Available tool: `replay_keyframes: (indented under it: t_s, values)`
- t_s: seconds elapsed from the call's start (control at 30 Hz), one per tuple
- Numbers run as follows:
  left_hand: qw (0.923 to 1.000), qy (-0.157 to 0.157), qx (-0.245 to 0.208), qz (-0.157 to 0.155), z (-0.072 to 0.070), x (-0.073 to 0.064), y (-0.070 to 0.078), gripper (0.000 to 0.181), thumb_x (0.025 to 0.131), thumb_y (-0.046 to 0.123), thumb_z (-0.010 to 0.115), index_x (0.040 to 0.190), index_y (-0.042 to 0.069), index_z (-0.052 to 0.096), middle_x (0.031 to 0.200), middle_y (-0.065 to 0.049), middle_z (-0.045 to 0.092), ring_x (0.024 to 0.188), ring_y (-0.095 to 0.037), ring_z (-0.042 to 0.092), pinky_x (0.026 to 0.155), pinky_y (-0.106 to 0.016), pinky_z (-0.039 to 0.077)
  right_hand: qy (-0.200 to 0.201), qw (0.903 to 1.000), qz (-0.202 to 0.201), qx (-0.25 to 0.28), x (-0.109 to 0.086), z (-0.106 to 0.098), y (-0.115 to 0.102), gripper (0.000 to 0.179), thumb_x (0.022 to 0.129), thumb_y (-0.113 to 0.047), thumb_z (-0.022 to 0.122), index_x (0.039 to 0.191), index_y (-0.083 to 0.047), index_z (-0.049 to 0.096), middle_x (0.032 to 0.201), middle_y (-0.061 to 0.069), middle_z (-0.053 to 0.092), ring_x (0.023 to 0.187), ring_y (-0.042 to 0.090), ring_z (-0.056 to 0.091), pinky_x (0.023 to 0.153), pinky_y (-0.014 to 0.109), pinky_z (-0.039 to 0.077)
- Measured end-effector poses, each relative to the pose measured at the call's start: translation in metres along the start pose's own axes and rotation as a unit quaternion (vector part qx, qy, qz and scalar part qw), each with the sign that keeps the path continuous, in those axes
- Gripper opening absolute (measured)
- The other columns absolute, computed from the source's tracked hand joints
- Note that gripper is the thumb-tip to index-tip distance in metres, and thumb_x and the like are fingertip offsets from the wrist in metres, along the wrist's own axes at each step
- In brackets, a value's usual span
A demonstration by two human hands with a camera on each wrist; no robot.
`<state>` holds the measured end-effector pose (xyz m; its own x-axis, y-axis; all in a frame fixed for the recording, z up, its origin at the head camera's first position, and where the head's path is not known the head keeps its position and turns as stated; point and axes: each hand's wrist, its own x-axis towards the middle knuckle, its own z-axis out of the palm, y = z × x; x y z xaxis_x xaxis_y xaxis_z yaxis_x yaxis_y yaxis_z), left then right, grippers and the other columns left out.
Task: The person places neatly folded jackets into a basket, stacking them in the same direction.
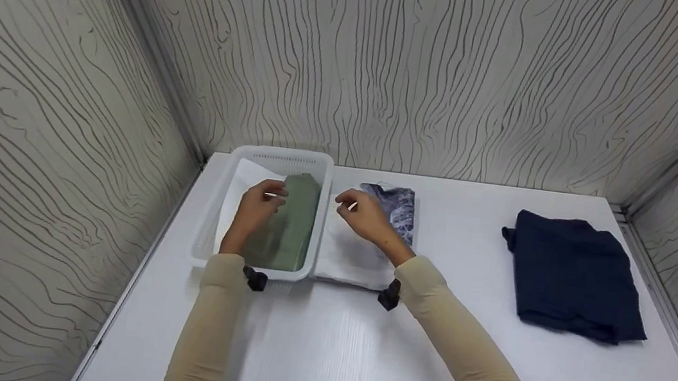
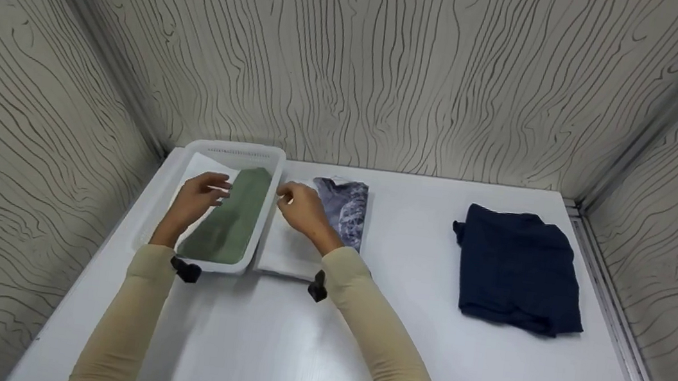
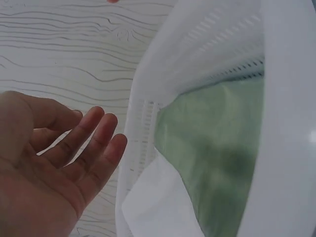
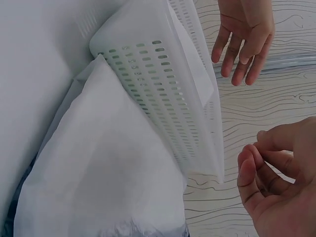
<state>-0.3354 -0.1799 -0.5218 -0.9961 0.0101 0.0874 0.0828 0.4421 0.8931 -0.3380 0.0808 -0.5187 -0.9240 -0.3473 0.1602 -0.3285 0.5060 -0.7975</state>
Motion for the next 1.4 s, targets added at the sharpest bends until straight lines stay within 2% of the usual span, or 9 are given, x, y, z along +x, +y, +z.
replay_keyframes:
  t_s: [0.13,0.4,0.57,0.7,0.9,1.07,1.2,1.3,1.4]
  values:
    - [0.9997,-0.009,-0.015,0.018,0.017,-0.003,0.014,0.032,0.104,0.000,0.057,0.134,-0.003,0.067,0.124,-0.023,0.073,0.112,-0.034,0.073,0.092,-0.041,0.060,0.017,0.9998,0.014,0.001,-0.007,-0.014,0.009,0.023,0.104,-0.006,0.063,0.123,0.002,0.073,0.118,0.022,0.075,0.105,0.038,0.071,0.095,0.051,0.057]
    - [0.9990,-0.023,-0.024,0.030,0.061,-0.008,0.034,0.035,0.102,-0.001,0.056,0.136,-0.006,0.066,0.127,-0.022,0.072,0.114,-0.034,0.073,0.095,-0.041,0.061,0.048,0.9977,0.049,0.004,-0.025,-0.041,0.033,0.027,0.104,-0.008,0.062,0.126,0.005,0.072,0.120,0.023,0.074,0.111,0.039,0.070,0.099,0.052,0.057]
    - [0.9972,-0.031,-0.017,0.065,0.088,-0.014,0.036,0.034,0.100,-0.007,0.057,0.132,-0.010,0.065,0.126,-0.027,0.071,0.112,-0.039,0.074,0.096,-0.043,0.062,0.069,0.9950,0.072,-0.009,-0.036,-0.050,0.053,0.025,0.104,-0.008,0.061,0.123,0.003,0.073,0.118,0.022,0.074,0.108,0.039,0.072,0.089,0.051,0.060]
    - [0.9943,-0.056,0.003,0.090,0.105,-0.020,0.036,0.035,0.100,-0.007,0.055,0.134,-0.011,0.063,0.130,-0.029,0.069,0.116,-0.042,0.073,0.099,-0.045,0.061,0.075,0.9921,0.100,-0.009,-0.044,-0.054,0.071,0.025,0.105,-0.009,0.061,0.123,0.003,0.072,0.119,0.022,0.073,0.109,0.038,0.072,0.087,0.048,0.060]
    - [0.9902,-0.095,0.045,0.093,0.126,-0.026,0.036,0.041,0.102,-0.002,0.054,0.142,-0.012,0.058,0.140,-0.031,0.063,0.131,-0.045,0.064,0.111,-0.051,0.053,0.072,0.9895,0.125,-0.003,-0.054,-0.055,0.095,0.032,0.106,-0.010,0.060,0.131,0.008,0.067,0.129,0.027,0.067,0.114,0.041,0.069,0.092,0.050,0.059]
    - [0.9875,-0.101,0.095,0.075,0.142,-0.029,0.029,0.047,0.100,0.002,0.058,0.145,-0.011,0.054,0.143,-0.033,0.060,0.137,-0.046,0.056,0.114,-0.057,0.047,0.077,0.9850,0.153,-0.017,-0.058,-0.047,0.110,0.043,0.103,-0.010,0.061,0.138,0.015,0.058,0.137,0.037,0.058,0.122,0.050,0.063,0.101,0.059,0.054]
    - [0.9866,-0.070,0.135,0.060,0.152,-0.032,0.019,0.047,0.096,0.002,0.064,0.141,-0.011,0.058,0.141,-0.034,0.060,0.140,-0.050,0.052,0.123,-0.059,0.037,0.079,0.9763,0.201,-0.022,-0.062,-0.038,0.118,0.054,0.103,-0.016,0.060,0.145,0.017,0.048,0.139,0.041,0.055,0.130,0.053,0.057,0.107,0.060,0.049]
    - [0.9874,-0.047,0.147,0.036,0.158,-0.033,0.012,0.048,0.094,0.002,0.066,0.139,-0.013,0.058,0.145,-0.036,0.054,0.144,-0.051,0.046,0.127,-0.057,0.032,0.076,0.9693,0.234,-0.014,-0.064,-0.032,0.121,0.058,0.104,-0.019,0.060,0.148,0.015,0.044,0.140,0.039,0.058,0.126,0.049,0.062,0.101,0.055,0.055]
    - [0.9891,-0.040,0.142,-0.005,0.162,-0.033,0.007,0.053,0.095,0.003,0.064,0.143,-0.013,0.053,0.154,-0.039,0.042,0.148,-0.050,0.042,0.123,-0.054,0.038,0.073,0.9658,0.249,-0.010,-0.065,-0.027,0.124,0.059,0.105,-0.023,0.061,0.147,0.014,0.044,0.137,0.036,0.062,0.119,0.045,0.067,0.091,0.048,0.060]
